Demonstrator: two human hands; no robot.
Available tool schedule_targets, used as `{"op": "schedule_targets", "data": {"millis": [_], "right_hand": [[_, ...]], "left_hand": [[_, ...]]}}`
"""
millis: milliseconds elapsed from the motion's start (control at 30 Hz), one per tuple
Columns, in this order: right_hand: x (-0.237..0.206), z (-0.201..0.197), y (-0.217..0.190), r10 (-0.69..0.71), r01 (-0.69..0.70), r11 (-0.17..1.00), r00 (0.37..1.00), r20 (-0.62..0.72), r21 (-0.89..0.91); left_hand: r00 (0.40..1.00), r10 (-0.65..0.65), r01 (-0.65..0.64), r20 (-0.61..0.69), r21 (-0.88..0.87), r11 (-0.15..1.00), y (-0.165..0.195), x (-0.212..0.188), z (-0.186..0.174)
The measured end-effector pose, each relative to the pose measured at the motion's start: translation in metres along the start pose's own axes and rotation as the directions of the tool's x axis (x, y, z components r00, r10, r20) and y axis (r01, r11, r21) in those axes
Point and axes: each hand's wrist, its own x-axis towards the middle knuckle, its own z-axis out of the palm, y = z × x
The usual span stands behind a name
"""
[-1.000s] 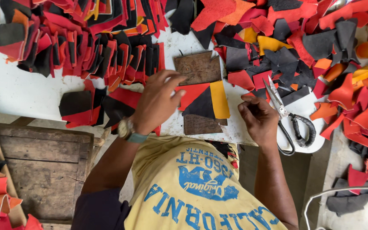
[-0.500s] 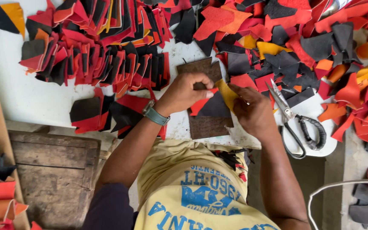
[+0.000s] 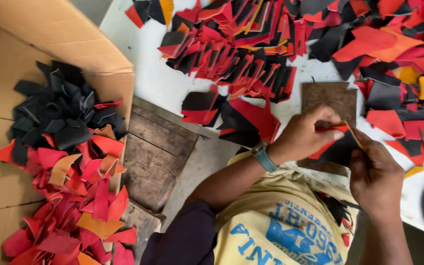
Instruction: The person repeatedly picks up small pieces of red, black, and yellow fabric, aligns them on a wooden board, and cuts them with scissors. The person stacks the cut pieces on the table and continues the process throughout the clip.
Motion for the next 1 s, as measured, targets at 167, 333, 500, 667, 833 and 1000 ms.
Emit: {"op": "schedule_targets", "data": {"millis": [167,333,500,667,833,1000], "right_hand": [[-0.003,0.017,-0.018,0.054,-0.052,0.996,0.998,-0.033,0.067],[-0.005,0.009,-0.009,-0.102,0.101,0.977,0.995,-0.006,0.186],[-0.004,-0.013,0.019,0.015,0.000,0.978,0.997,-0.070,0.208],[-0.003,-0.009,0.025,0.053,-0.051,0.994,0.998,-0.016,0.099],[-0.004,-0.005,0.023,0.080,-0.078,0.975,0.997,-0.001,-0.206],[0.003,-0.001,0.029,-0.024,0.020,0.976,1.000,-0.016,-0.219]], "left_hand": [[0.986,0.077,-0.090,0.149,0.088,0.992,0.034,-0.011,-0.029],[0.857,-0.088,-0.121,0.508,0.364,0.924,0.060,0.004,-0.169],[0.700,-0.488,-0.070,0.521,0.730,0.680,0.043,0.030,-0.296],[0.678,-0.642,-0.086,0.357,0.906,0.414,-0.024,0.042,-0.305],[0.807,-0.555,-0.042,0.202,0.957,0.287,-0.067,0.031,-0.297],[0.940,-0.336,0.011,0.063,0.977,0.213,-0.046,0.014,-0.286]]}}
